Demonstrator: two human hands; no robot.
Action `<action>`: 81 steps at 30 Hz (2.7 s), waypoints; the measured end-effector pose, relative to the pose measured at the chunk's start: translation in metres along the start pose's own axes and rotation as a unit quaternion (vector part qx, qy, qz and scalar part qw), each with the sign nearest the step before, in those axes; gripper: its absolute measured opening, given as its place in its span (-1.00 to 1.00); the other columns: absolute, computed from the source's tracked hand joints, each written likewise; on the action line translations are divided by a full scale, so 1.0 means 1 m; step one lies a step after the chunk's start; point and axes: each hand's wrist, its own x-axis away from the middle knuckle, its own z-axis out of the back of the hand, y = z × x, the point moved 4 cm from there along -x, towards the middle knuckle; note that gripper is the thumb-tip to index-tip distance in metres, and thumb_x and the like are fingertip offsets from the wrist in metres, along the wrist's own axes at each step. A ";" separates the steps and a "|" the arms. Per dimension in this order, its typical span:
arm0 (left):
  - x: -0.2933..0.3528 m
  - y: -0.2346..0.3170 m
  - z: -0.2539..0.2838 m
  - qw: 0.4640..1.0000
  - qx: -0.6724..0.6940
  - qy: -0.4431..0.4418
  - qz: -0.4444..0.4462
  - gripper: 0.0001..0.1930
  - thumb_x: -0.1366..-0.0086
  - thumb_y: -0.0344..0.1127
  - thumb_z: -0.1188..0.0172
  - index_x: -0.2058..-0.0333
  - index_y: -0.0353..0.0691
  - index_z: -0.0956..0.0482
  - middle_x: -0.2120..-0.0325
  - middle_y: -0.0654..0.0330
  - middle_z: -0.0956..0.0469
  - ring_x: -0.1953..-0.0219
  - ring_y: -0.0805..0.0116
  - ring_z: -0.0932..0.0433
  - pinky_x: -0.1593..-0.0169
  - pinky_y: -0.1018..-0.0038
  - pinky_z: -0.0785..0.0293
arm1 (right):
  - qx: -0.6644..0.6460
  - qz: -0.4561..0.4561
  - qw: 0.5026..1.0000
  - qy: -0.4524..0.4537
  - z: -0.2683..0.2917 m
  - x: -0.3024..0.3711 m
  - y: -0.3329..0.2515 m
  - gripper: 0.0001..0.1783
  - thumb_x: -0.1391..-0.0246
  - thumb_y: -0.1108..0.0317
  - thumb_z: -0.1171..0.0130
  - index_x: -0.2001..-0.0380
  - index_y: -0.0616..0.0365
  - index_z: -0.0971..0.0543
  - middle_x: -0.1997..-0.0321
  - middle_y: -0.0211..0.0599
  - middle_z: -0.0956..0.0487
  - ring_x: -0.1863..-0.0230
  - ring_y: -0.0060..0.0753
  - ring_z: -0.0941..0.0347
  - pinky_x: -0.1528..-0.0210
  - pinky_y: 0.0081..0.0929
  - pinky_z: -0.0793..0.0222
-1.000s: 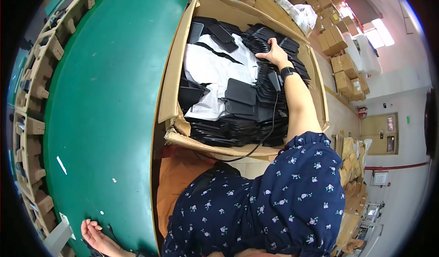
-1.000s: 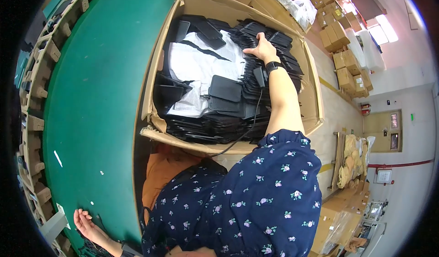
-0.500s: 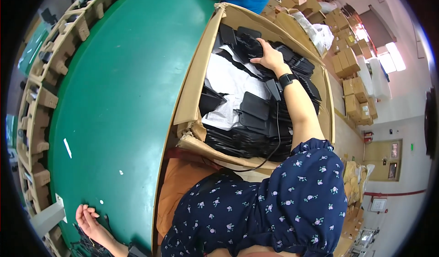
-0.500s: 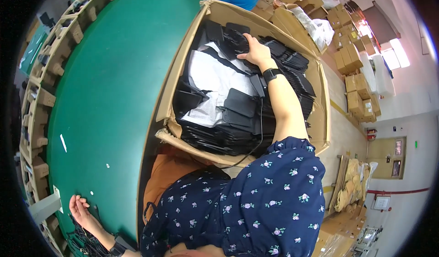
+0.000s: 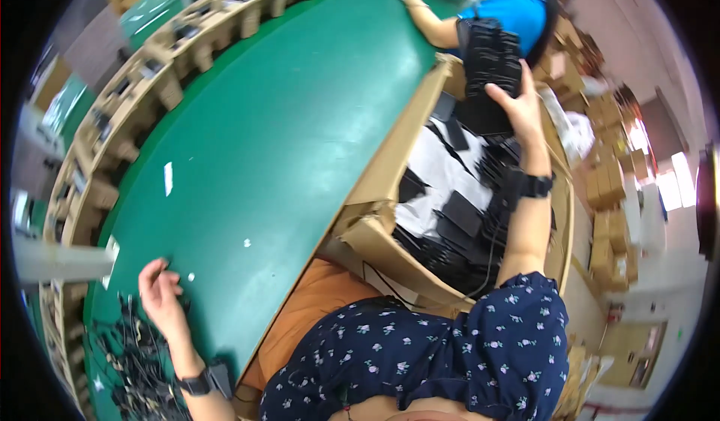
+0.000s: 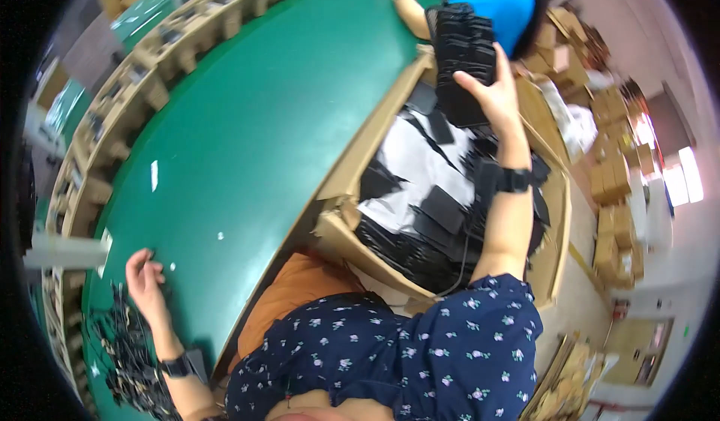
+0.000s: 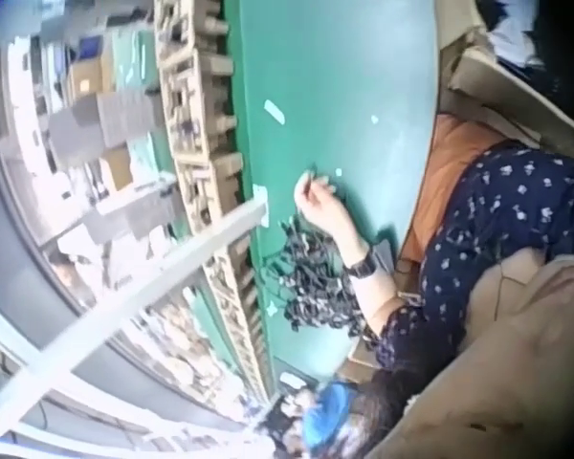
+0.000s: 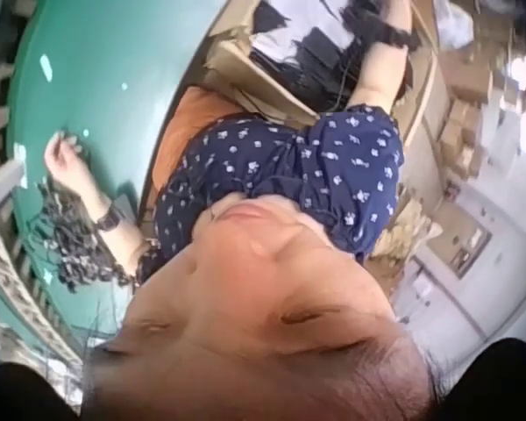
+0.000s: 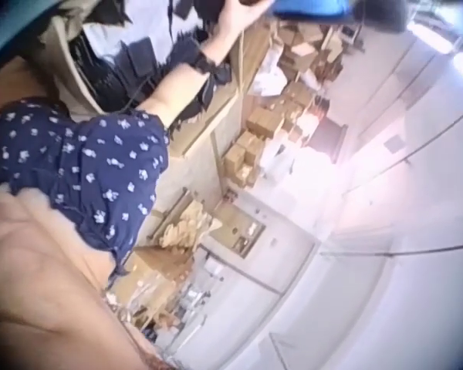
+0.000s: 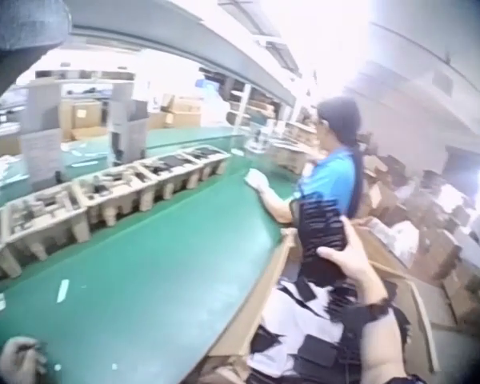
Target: The person picks up a cable and a filter from the table, fits the cable into the filter, and places the assembled unit into a cardboard tray. This process is repeated several times before the person reaches into a box to retrieve more filters.
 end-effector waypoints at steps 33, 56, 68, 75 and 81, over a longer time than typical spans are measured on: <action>-0.010 0.058 -0.010 0.901 -0.372 0.084 -0.207 -0.52 -0.12 -0.04 -0.14 0.03 -0.16 -0.44 -0.04 0.04 -0.32 -0.15 0.06 -0.20 -0.23 0.03 0.10 | 0.188 0.525 0.695 -0.455 -0.339 0.167 -0.213 -0.13 0.52 -0.01 -0.37 0.03 0.09 -0.33 0.25 -0.30 -0.37 0.22 -0.21 -0.39 0.26 -0.41 -0.41; 0.059 0.041 0.098 0.781 -0.592 0.198 0.028 -0.69 -0.02 -0.38 -0.22 0.24 -0.23 -0.36 0.36 0.08 -0.40 0.28 0.07 -0.40 0.25 0.29 -0.39 | -0.102 0.021 0.816 -0.569 -0.367 0.056 -0.139 -0.75 -0.04 0.44 -0.13 0.16 0.12 -0.45 0.49 -0.56 -0.46 0.60 -0.72 -0.34 0.55 -0.72 -0.29; 0.067 0.040 0.110 0.793 -0.575 0.190 0.067 -0.70 -0.11 -0.19 -0.21 0.30 -0.23 -0.36 0.36 0.07 -0.44 0.26 0.05 -0.43 0.25 0.27 -0.34 | 0.037 0.331 0.935 -0.122 -0.339 -0.066 -0.162 -0.67 0.00 0.15 -0.18 0.55 0.21 -0.43 0.66 -0.33 -0.38 0.60 -0.39 -0.31 0.51 -0.43 -0.20; 0.056 0.045 0.105 0.767 -0.619 0.168 0.024 -0.72 0.05 -0.26 -0.30 0.48 -0.28 -0.39 0.47 0.06 -0.34 0.33 0.04 -0.32 0.24 0.23 -0.28 | 0.005 0.211 0.977 -0.016 -0.367 -0.215 -0.129 -0.61 -0.05 0.05 -0.10 0.49 0.20 -0.39 0.62 -0.30 -0.40 0.56 -0.39 -0.26 0.44 -0.40 -0.21; 0.057 0.051 0.110 0.809 -0.570 0.135 0.044 -0.74 0.09 -0.42 -0.27 0.43 -0.30 -0.38 0.41 0.05 -0.35 0.29 0.05 -0.33 0.20 0.24 -0.29 | 0.097 0.171 0.978 -0.071 -0.415 -0.249 -0.102 -0.59 -0.03 -0.01 -0.08 0.25 0.11 -0.50 0.32 -0.14 -0.55 0.22 -0.14 -0.46 0.17 -0.35 -0.31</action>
